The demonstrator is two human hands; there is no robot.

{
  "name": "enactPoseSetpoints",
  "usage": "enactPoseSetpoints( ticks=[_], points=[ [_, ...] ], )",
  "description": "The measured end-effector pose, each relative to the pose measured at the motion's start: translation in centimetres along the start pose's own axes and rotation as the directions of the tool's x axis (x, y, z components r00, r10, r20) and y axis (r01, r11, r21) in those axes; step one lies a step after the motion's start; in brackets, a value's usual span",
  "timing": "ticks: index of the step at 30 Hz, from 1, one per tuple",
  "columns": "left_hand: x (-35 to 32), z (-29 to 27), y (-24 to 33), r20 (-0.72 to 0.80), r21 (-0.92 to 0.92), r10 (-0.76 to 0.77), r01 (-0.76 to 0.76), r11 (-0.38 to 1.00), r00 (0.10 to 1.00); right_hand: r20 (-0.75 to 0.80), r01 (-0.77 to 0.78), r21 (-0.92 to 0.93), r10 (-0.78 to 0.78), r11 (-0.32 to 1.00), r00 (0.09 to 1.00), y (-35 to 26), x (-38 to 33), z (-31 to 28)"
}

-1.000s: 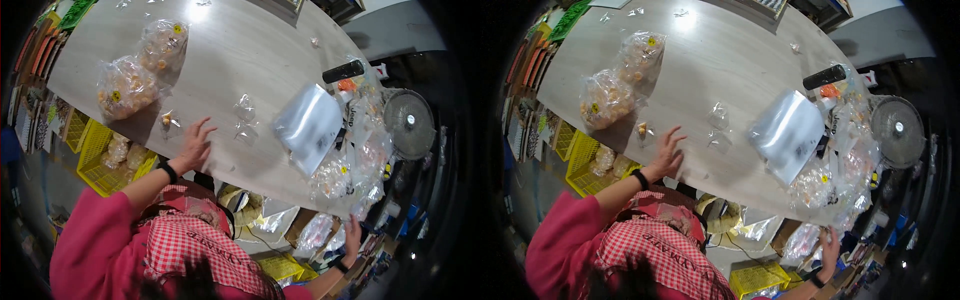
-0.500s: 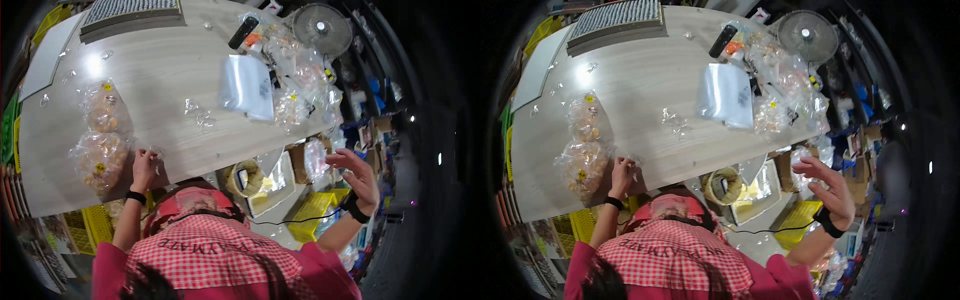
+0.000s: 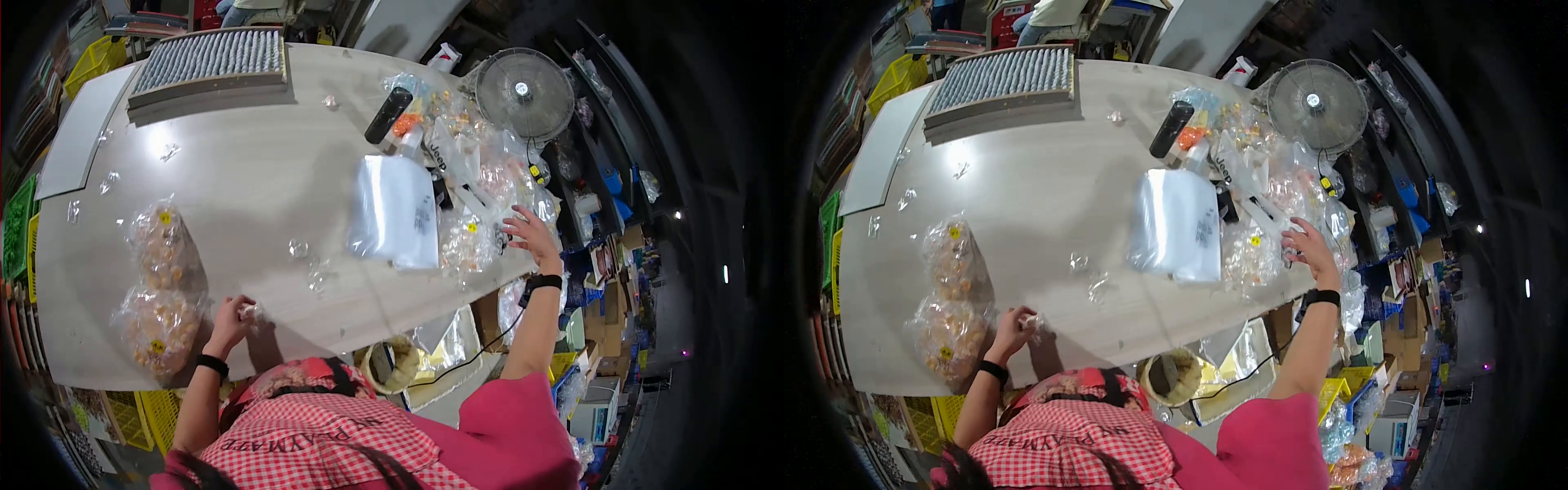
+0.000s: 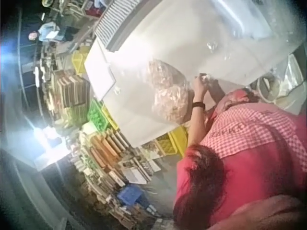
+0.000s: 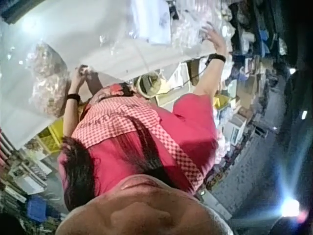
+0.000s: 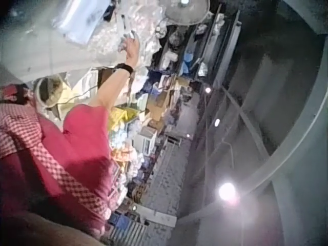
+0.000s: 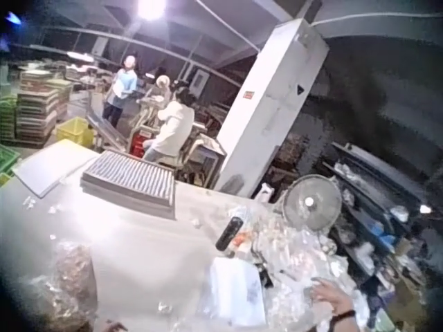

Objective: Gathering small parts from bins, placing them into plastic bags, and marking the bags with a pen.

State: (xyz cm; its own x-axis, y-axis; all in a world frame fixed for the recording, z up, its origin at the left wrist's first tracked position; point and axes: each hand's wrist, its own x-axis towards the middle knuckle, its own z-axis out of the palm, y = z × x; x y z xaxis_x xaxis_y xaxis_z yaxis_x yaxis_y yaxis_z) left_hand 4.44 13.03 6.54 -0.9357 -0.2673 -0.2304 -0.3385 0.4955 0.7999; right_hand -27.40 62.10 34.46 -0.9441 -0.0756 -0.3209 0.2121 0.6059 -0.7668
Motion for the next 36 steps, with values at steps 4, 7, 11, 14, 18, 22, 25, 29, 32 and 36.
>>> enactPoseSetpoints(
  ticks=[4,7,11,14,18,22,25,29,32,36],
  points=[
    [2.9,0.3,-0.4,0.136,-0.189,-0.203,0.227,0.956,0.97,-0.047,-0.024,-0.012,0.023,1.0,0.999,0.5,8.7,-0.8],
    [5.5,0.0,-0.7,0.102,-0.494,-0.271,0.285,0.822,0.957,-0.08,-0.042,-0.038,0.039,0.998,0.996,2.2,15.0,-0.3],
    [8.2,0.0,-1.1,0.04,-0.647,-0.444,0.362,0.671,0.895,-0.13,0.001,-0.068,-0.01,0.998,0.991,4.4,23.5,-0.2],
    [8.8,-0.7,-3.3,0.065,-0.593,-0.533,0.462,0.659,0.843,-0.134,0.135,-0.045,-0.14,0.99,0.981,4.1,29.4,3.5],
    [9.3,-1.1,-1.2,0.205,-0.563,-0.551,0.558,0.609,0.809,-0.204,0.296,-0.226,-0.343,0.928,0.917,2.5,36.3,7.1],
    [10.1,-1.6,0.2,0.207,-0.653,-0.605,0.569,0.5,0.769,-0.173,0.312,-0.428,-0.416,0.848,0.893,-0.2,39.6,11.4],
    [9.4,-1.0,-1.9,0.163,-0.582,-0.613,0.577,0.572,0.773,-0.348,0.117,-0.551,-0.355,0.826,0.868,1.7,40.9,10.6],
    [10.0,-0.3,-1.4,0.16,-0.6,-0.637,0.587,0.544,0.754,-0.476,-0.122,-0.586,-0.219,0.801,0.852,5.1,41.7,9.4],
    [10.6,-1.1,-0.8,0.162,-0.623,-0.637,0.579,0.526,0.753,-0.444,-0.186,-0.634,-0.156,0.751,0.882,7.4,43.5,10.0],
    [8.5,-3.7,-1.7,0.061,-0.646,-0.664,0.537,0.542,0.745,-0.429,0.03,-0.662,-0.412,0.749,0.804,7.2,45.5,14.6]
  ],
)
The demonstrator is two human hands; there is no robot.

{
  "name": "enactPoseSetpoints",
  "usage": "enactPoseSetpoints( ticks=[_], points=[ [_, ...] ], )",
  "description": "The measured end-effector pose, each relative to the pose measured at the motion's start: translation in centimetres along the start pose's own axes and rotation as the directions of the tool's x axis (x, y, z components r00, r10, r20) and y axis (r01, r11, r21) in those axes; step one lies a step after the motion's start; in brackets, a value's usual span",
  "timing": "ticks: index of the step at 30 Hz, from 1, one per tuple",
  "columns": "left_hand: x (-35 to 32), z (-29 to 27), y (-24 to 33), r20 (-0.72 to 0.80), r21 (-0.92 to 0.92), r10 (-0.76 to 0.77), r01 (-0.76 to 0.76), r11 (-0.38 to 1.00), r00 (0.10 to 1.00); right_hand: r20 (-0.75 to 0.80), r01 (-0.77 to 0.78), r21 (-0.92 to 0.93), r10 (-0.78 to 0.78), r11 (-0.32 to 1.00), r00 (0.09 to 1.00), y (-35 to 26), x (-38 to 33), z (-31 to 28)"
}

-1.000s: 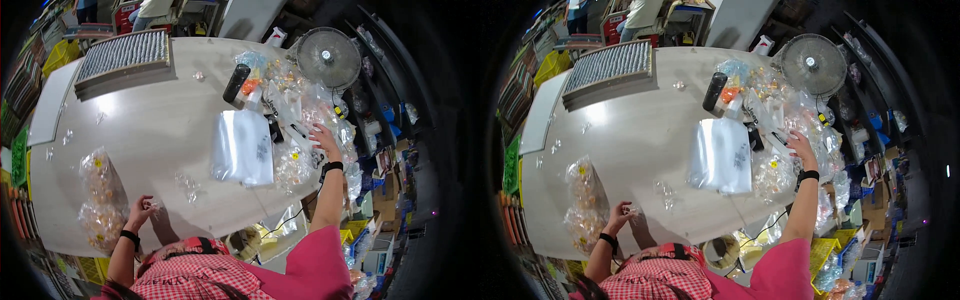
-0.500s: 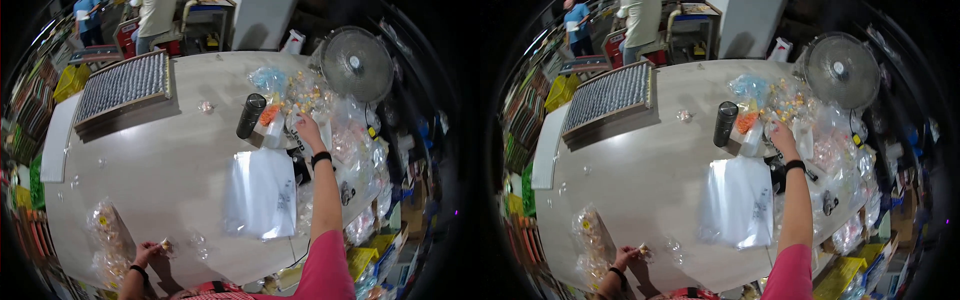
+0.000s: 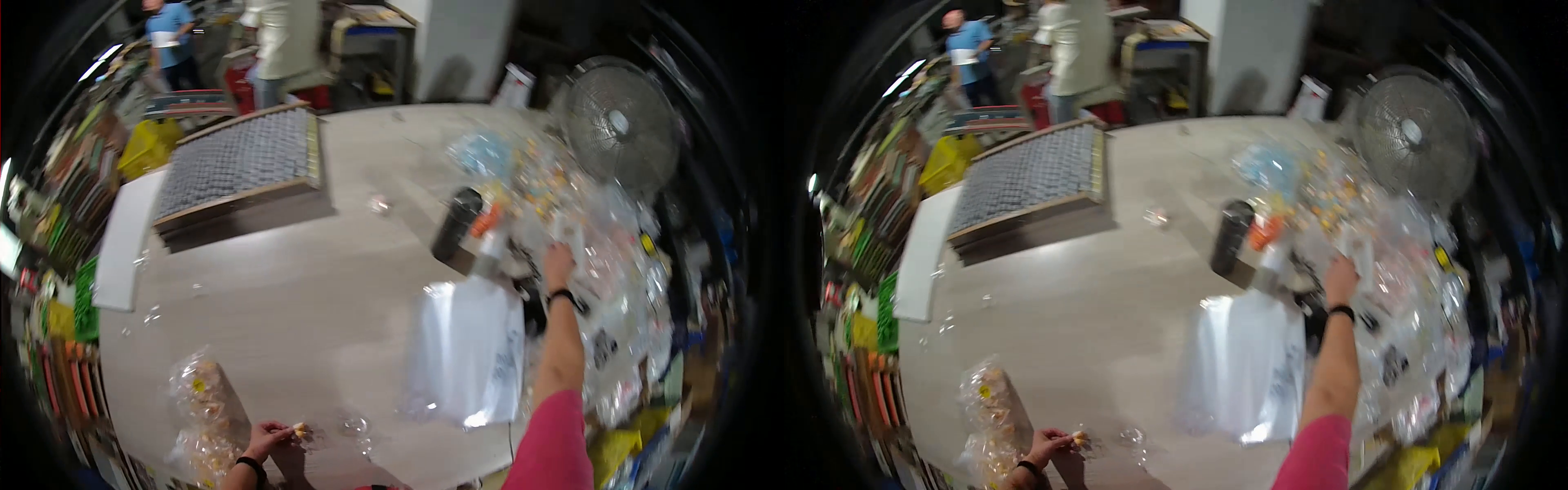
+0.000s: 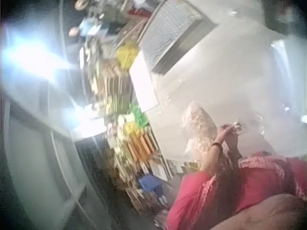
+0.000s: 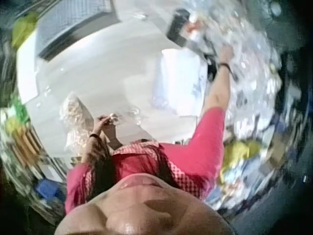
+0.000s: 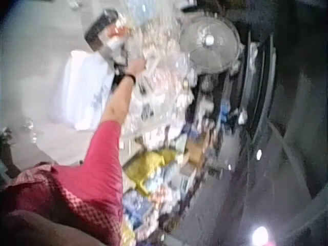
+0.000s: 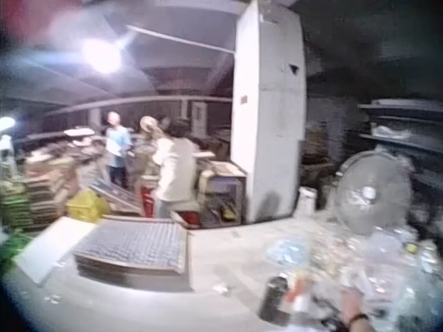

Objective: Gathering small parts from bins, placing them into plastic bags, and marking the bags with a pen.

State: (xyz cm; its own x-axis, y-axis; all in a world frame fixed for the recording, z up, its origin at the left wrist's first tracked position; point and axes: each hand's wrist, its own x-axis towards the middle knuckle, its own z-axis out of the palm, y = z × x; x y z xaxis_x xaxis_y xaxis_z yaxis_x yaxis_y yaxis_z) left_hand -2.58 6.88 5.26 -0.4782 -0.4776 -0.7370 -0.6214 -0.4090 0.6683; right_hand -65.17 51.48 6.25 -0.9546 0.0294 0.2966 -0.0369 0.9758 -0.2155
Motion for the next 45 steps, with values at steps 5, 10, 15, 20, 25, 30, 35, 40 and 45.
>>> enactPoseSetpoints(
  ticks=[5,10,15,20,25,30,35,40,45],
  points=[
    [2.3,2.8,0.4,0.279,0.195,-0.118,0.064,0.979,0.953,0.044,-0.127,-0.361,0.153,0.924,0.987,13.4,-1.9,-0.1],
    [0.3,-0.2,-3.6,0.233,0.095,0.004,-0.026,0.995,0.973,0.167,-0.085,-0.224,0.124,0.971,0.978,2.5,-2.7,-2.7],
    [1.0,1.8,-3.6,0.243,0.067,0.05,-0.068,0.995,0.969,0.135,-0.17,-0.367,0.233,0.914,0.963,3.1,-3.6,-5.8],
    [-3.7,3.2,-3.3,0.045,0.074,0.204,-0.207,0.975,0.978,0.307,-0.068,-0.286,0.158,0.956,0.939,6.2,-2.9,-4.8],
    [-11.8,0.8,-1.5,0.16,0.938,0.718,-0.331,0.103,0.678,-0.065,-0.075,-0.16,0.065,0.984,0.996,7.6,-1.5,-2.5],
    [-12.5,-4.6,-1.8,0.055,0.998,0.788,-0.048,-0.032,0.613,-0.357,0.078,-0.05,-0.09,0.996,0.93,13.1,3.5,-9.1],
    [-12.0,-9.3,-7.1,-0.025,0.996,0.77,0.082,-0.035,0.637,-0.262,0.287,-0.076,-0.297,0.955,0.918,2.5,-5.4,-19.7],
    [-9.5,-10.7,-6.7,0.083,0.996,0.806,-0.083,-0.042,0.586,-0.012,0.263,-0.141,-0.267,0.955,0.964,-5.0,-22.5,-41.2],
    [-7.2,-14.5,-5.9,0.183,0.981,0.858,-0.149,-0.126,0.48,0.276,0.297,-0.117,-0.256,0.948,0.926,-8.5,-36.0,-50.0]
  ],
)
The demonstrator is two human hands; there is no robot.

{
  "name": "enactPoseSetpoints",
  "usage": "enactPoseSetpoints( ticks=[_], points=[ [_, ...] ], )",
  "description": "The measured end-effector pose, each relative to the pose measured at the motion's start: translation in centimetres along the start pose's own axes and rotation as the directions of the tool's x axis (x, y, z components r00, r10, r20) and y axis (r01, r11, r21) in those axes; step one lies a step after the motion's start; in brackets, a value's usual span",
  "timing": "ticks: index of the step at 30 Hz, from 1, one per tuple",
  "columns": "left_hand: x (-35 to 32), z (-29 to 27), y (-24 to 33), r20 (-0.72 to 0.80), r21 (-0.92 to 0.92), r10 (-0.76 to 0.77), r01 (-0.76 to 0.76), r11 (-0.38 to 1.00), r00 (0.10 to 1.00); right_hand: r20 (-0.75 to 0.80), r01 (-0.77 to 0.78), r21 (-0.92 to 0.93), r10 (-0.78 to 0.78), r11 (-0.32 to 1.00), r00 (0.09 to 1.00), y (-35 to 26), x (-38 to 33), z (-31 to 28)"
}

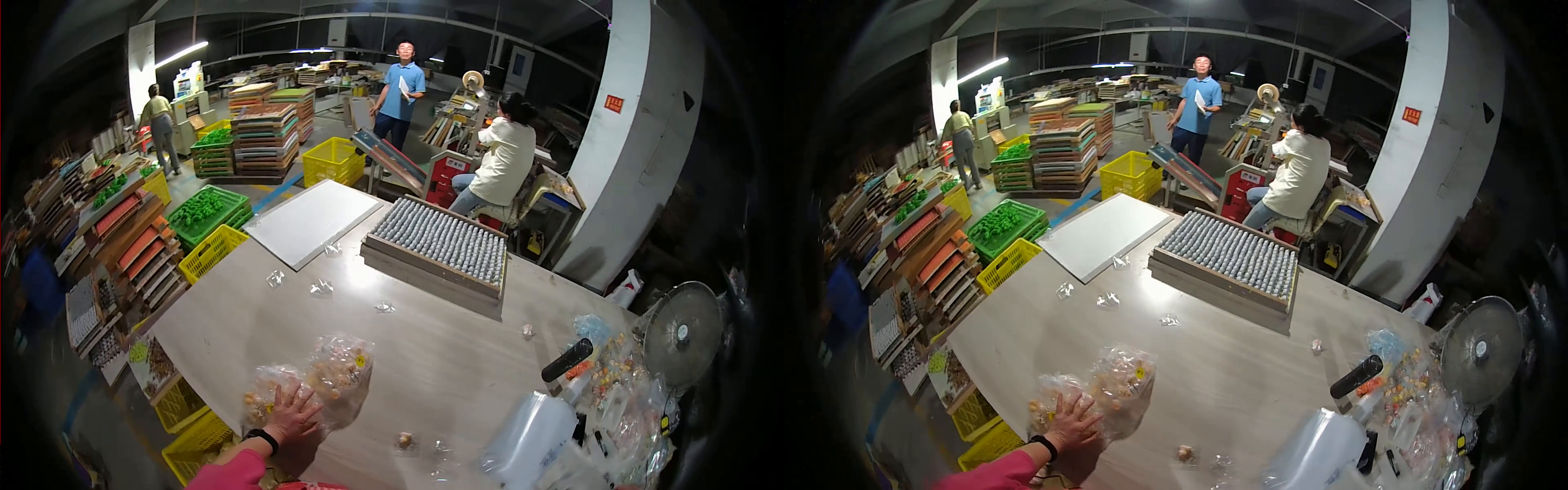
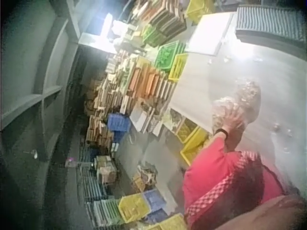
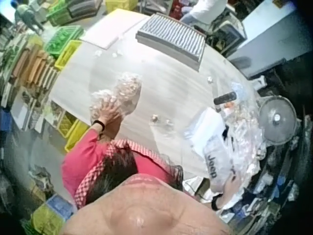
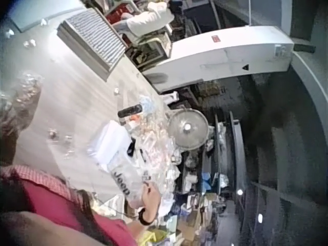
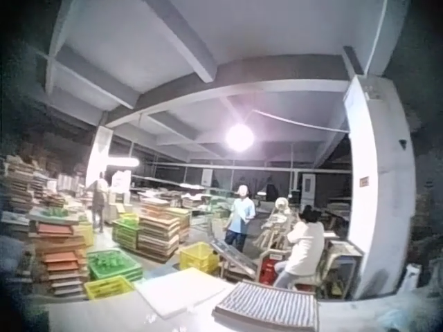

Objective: Gathering small parts from bins, placing them into plastic bags, and marking the bags with a pen.

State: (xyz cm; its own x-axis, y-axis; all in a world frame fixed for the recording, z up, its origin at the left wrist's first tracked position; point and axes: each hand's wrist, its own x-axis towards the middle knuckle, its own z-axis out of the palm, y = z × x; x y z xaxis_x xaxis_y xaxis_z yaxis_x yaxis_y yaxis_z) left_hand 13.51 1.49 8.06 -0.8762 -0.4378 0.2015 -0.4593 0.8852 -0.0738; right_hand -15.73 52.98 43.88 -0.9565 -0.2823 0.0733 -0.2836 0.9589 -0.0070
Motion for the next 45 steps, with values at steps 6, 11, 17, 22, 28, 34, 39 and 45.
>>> enactPoseSetpoints(
  ticks=[6,11,17,22,28,34,39,45],
  points=[
    [1.2,-0.4,-6.4,-0.045,-0.052,-0.009,0.007,0.999,0.999,0.087,0.282,0.219,-0.307,0.934,0.948,-12.7,-8.6,-1.0],
    [4.6,-3.6,-5.4,-0.184,-0.274,-0.128,0.074,0.959,0.975,0.035,0.458,0.505,-0.547,0.732,0.836,-21.2,-11.0,5.0],
    [1.5,-12.1,-0.7,-0.267,-0.702,0.3,-0.398,0.591,0.916,-0.277,0.662,0.599,-0.66,0.451,0.699,-28.7,-10.4,18.3],
    [-4.2,-3.2,-1.4,0.012,-0.79,0.217,-0.124,0.601,0.976,-0.051,0.596,0.603,-0.72,0.53,0.692,-29.1,-10.0,28.5],
    [-6.0,-3.0,-0.9,0.01,-0.787,0.157,-0.089,0.611,0.988,-0.137,0.652,0.563,-0.72,0.508,0.68,-28.0,-8.9,30.9],
    [-4.4,-6.0,-0.1,0.003,-0.792,0.099,-0.058,0.607,0.995,-0.139,0.648,0.549,-0.707,0.528,0.694,-27.6,-6.6,30.5],
    [-2.7,-8.2,2.1,-0.064,-0.829,0.125,-0.122,0.546,0.99,-0.014,0.62,0.565,-0.745,0.544,0.666,-27.1,-5.7,29.8],
    [-1.1,-9.9,4.7,-0.043,-0.849,0.173,-0.127,0.513,0.984,-0.164,0.631,0.739,-0.847,0.234,0.505,-32.2,-5.6,27.7]
  ],
)
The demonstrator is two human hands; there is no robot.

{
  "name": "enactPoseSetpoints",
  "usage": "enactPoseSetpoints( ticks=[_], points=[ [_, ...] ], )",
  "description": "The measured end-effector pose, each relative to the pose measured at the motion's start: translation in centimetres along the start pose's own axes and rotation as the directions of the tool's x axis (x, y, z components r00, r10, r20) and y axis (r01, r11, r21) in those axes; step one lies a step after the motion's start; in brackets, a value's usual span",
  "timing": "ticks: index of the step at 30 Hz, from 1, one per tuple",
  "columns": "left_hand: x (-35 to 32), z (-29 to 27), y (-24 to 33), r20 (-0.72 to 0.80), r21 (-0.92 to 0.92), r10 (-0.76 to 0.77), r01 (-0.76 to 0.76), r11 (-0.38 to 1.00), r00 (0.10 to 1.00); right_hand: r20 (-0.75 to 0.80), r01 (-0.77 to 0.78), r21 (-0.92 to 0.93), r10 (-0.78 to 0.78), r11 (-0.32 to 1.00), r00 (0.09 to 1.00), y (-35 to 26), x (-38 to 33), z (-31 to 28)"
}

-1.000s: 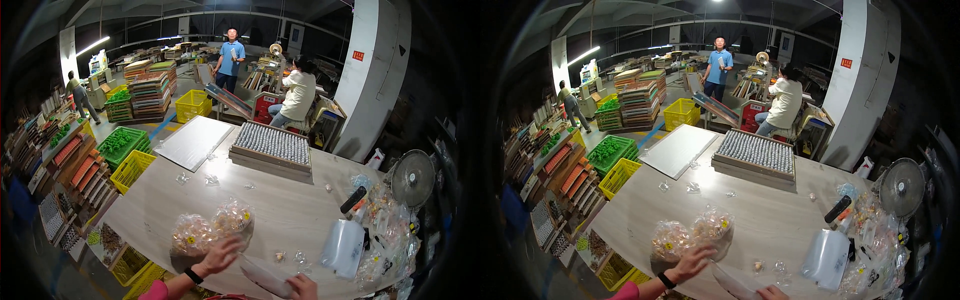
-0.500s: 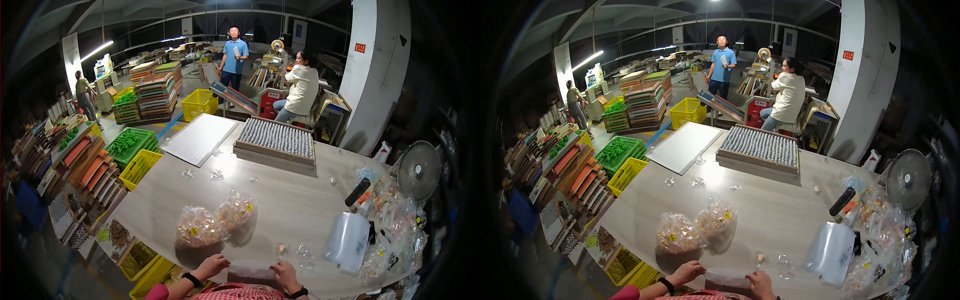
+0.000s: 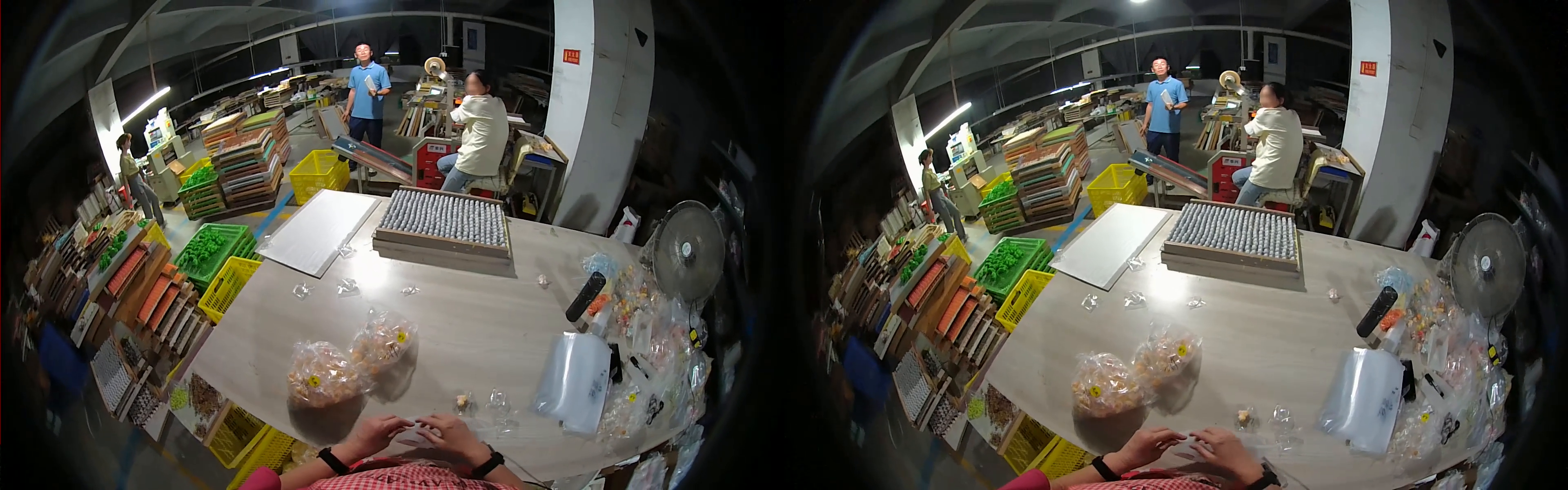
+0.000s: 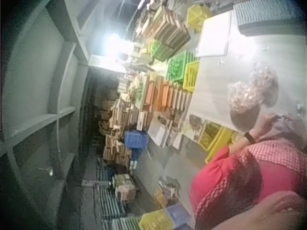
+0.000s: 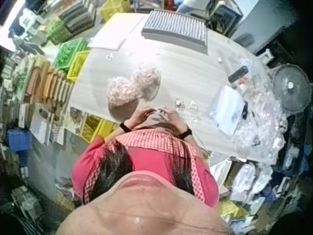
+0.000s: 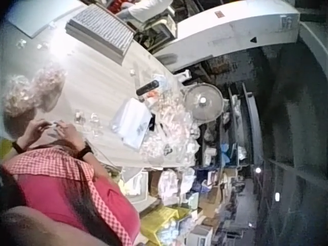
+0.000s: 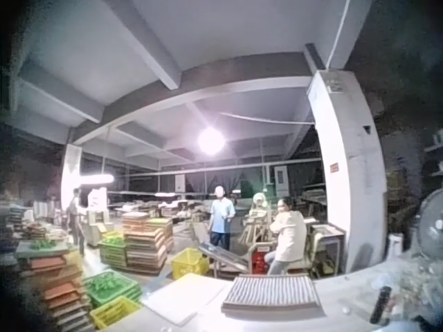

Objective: Gathering small parts from bins, placing them into plastic bags, and marking the bags with a pen.

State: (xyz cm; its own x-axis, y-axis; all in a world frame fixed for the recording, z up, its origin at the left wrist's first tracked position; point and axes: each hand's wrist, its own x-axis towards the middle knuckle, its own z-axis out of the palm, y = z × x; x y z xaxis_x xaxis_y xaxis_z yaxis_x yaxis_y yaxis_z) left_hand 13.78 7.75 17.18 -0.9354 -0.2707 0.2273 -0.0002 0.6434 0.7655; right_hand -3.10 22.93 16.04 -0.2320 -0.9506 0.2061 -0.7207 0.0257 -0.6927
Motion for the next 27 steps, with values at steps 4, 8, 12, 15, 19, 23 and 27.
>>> enactPoseSetpoints(
  ticks=[4,8,12,15,19,23,27],
  points=[
    [0.3,0.2,1.0,-0.075,-0.032,0.008,-0.01,0.999,0.997,0.036,0.072,0.027,-0.073,0.997,0.997,-1.0,1.3,0.4],
    [0.3,0.0,1.0,-0.05,-0.005,-0.046,0.045,0.999,0.998,0.02,0.141,-0.012,-0.141,0.99,0.99,-1.3,2.0,0.5],
    [0.2,-0.3,1.0,-0.055,0.08,-0.079,0.084,0.993,0.995,0.067,0.136,-0.173,-0.127,0.975,0.99,-0.7,2.0,0.7],
    [-0.5,-0.9,-0.5,-0.201,0.141,-0.135,0.165,0.976,0.97,0.112,0.102,-0.345,-0.067,0.933,0.992,1.0,0.5,-0.5],
    [-2.1,-3.2,-2.6,-0.293,0.191,-0.222,0.284,0.939,0.93,0.213,-0.005,-0.567,0.153,0.824,0.965,3.3,-3.5,-4.2],
    [-4.0,-3.3,-5.1,-0.258,0.279,-0.257,0.327,0.903,0.931,0.201,-0.138,-0.555,0.293,0.82,0.935,4.8,-7.4,-4.8],
    [-4.1,-1.3,-5.4,-0.218,0.435,-0.164,0.247,0.866,0.962,0.119,-0.173,-0.429,0.245,0.887,0.962,4.1,-8.0,-4.5]
  ],
)
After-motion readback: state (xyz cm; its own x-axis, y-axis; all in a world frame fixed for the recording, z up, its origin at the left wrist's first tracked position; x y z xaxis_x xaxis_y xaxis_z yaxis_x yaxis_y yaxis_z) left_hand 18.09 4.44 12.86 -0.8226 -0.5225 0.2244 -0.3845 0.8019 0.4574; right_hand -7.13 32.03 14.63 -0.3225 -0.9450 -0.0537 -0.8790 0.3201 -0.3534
